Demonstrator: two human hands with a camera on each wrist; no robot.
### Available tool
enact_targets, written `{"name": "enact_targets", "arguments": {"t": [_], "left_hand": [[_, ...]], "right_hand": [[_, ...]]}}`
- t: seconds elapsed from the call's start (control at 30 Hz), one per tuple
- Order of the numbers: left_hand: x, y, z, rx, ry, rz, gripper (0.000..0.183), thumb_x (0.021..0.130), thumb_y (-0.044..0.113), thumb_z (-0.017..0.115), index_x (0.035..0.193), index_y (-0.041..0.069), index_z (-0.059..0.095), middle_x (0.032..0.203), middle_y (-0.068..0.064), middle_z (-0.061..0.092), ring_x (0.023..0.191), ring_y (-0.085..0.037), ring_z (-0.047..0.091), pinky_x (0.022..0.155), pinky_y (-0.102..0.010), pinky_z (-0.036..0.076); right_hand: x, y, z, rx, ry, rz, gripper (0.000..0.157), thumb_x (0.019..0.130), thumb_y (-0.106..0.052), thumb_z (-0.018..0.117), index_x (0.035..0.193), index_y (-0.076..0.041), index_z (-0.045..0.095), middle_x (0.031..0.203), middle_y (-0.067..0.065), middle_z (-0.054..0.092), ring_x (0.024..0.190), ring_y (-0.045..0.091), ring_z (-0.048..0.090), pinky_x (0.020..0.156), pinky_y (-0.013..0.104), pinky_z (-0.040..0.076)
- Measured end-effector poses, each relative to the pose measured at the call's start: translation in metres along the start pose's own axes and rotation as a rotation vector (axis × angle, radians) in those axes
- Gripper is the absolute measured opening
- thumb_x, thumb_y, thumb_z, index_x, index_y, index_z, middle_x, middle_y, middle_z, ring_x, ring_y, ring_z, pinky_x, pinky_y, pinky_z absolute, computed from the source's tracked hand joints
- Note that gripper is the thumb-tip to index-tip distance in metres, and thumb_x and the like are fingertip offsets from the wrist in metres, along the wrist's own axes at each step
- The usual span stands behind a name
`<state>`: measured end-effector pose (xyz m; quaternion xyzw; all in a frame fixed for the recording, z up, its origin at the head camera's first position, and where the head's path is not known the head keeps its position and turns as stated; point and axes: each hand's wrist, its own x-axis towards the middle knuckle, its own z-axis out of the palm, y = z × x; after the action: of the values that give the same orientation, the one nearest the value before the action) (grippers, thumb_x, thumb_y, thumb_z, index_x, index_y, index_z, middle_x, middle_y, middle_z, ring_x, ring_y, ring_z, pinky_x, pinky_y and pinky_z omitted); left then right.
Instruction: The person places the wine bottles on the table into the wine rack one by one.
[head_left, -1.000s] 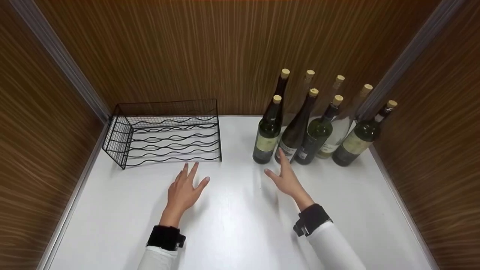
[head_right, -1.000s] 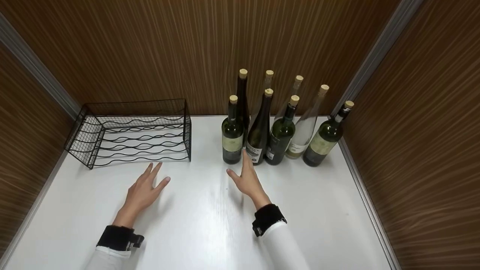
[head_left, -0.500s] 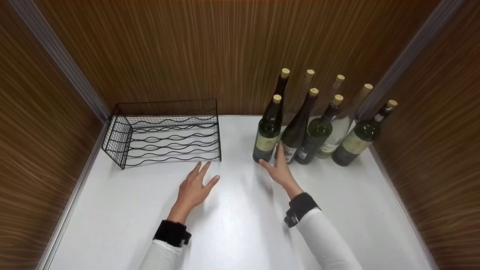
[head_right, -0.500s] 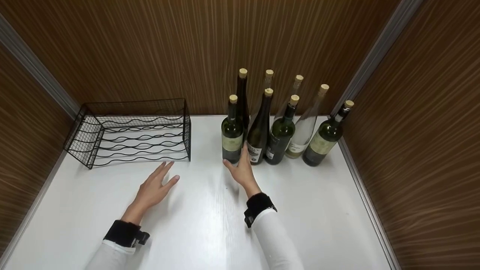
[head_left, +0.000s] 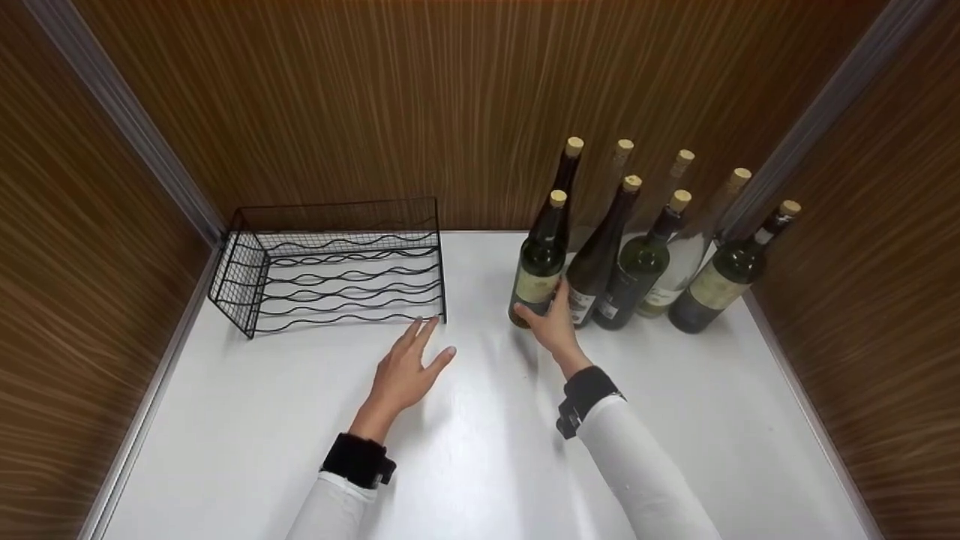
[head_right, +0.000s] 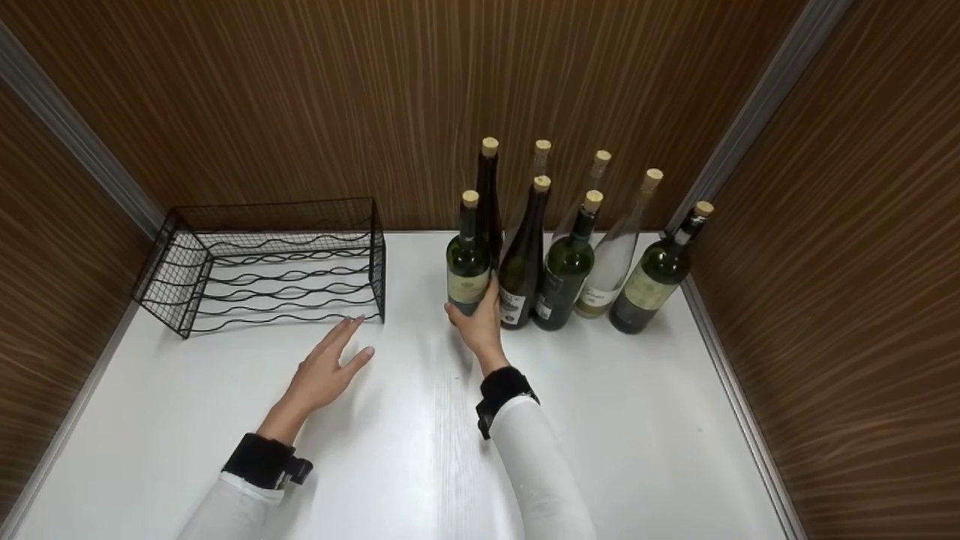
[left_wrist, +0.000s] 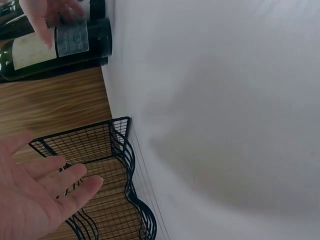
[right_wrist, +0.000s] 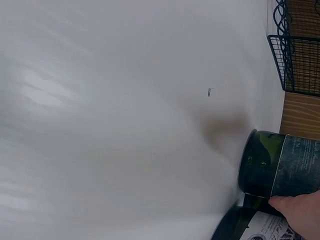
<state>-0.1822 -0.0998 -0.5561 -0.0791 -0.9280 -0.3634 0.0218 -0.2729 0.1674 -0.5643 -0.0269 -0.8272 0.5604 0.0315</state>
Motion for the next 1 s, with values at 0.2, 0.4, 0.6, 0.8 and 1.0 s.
{"name": "enact_targets", "arguments": {"t": [0.2, 0.4, 0.6, 0.8, 1.0], "left_hand": [[0.002, 0.008, 0.006, -0.008, -0.013, 0.026, 0.074, 0.094, 0.066, 0.046, 0.152, 0.021, 0.039, 0.156, -0.015, 0.031, 0.137, -0.040, 0.036, 0.100, -0.062, 0.038], [0.004, 0.013, 0.008, -0.013, -0.042, 0.043, 0.074, 0.095, 0.067, 0.044, 0.153, 0.021, 0.038, 0.157, -0.014, 0.031, 0.138, -0.039, 0.035, 0.101, -0.061, 0.037], [0.003, 0.011, 0.006, -0.005, -0.039, 0.032, 0.072, 0.095, 0.066, 0.045, 0.153, 0.022, 0.038, 0.156, -0.015, 0.031, 0.138, -0.039, 0.035, 0.100, -0.063, 0.037], [0.000, 0.010, 0.004, -0.014, -0.024, 0.038, 0.073, 0.095, 0.065, 0.045, 0.152, 0.020, 0.039, 0.156, -0.016, 0.031, 0.137, -0.040, 0.035, 0.101, -0.062, 0.036], [-0.001, 0.010, -0.002, 0.003, -0.016, 0.035, 0.073, 0.094, 0.067, 0.046, 0.152, 0.022, 0.039, 0.156, -0.015, 0.032, 0.138, -0.039, 0.035, 0.102, -0.061, 0.036]], "right_hand": [[0.007, -0.001, 0.003, 0.000, 0.026, 0.026, 0.096, 0.090, -0.020, 0.074, 0.156, -0.010, 0.005, 0.156, 0.018, 0.023, 0.145, 0.031, 0.020, 0.117, 0.044, 0.015], [0.009, -0.006, 0.002, -0.015, 0.067, 0.038, 0.097, 0.086, -0.022, 0.079, 0.153, -0.008, 0.011, 0.149, 0.020, 0.032, 0.140, 0.032, 0.029, 0.115, 0.044, 0.021], [0.010, -0.010, 0.002, -0.035, 0.079, 0.043, 0.098, 0.077, -0.023, 0.086, 0.146, -0.005, 0.020, 0.143, 0.019, 0.040, 0.134, 0.032, 0.038, 0.112, 0.043, 0.028], [0.011, -0.011, 0.000, -0.075, 0.085, 0.017, 0.096, 0.074, -0.021, 0.087, 0.147, -0.008, 0.026, 0.140, 0.017, 0.044, 0.130, 0.031, 0.042, 0.109, 0.045, 0.032], [0.008, -0.015, -0.003, -0.103, 0.059, -0.009, 0.097, 0.070, -0.019, 0.090, 0.148, -0.012, 0.032, 0.139, 0.013, 0.048, 0.128, 0.028, 0.045, 0.108, 0.044, 0.033]]}}
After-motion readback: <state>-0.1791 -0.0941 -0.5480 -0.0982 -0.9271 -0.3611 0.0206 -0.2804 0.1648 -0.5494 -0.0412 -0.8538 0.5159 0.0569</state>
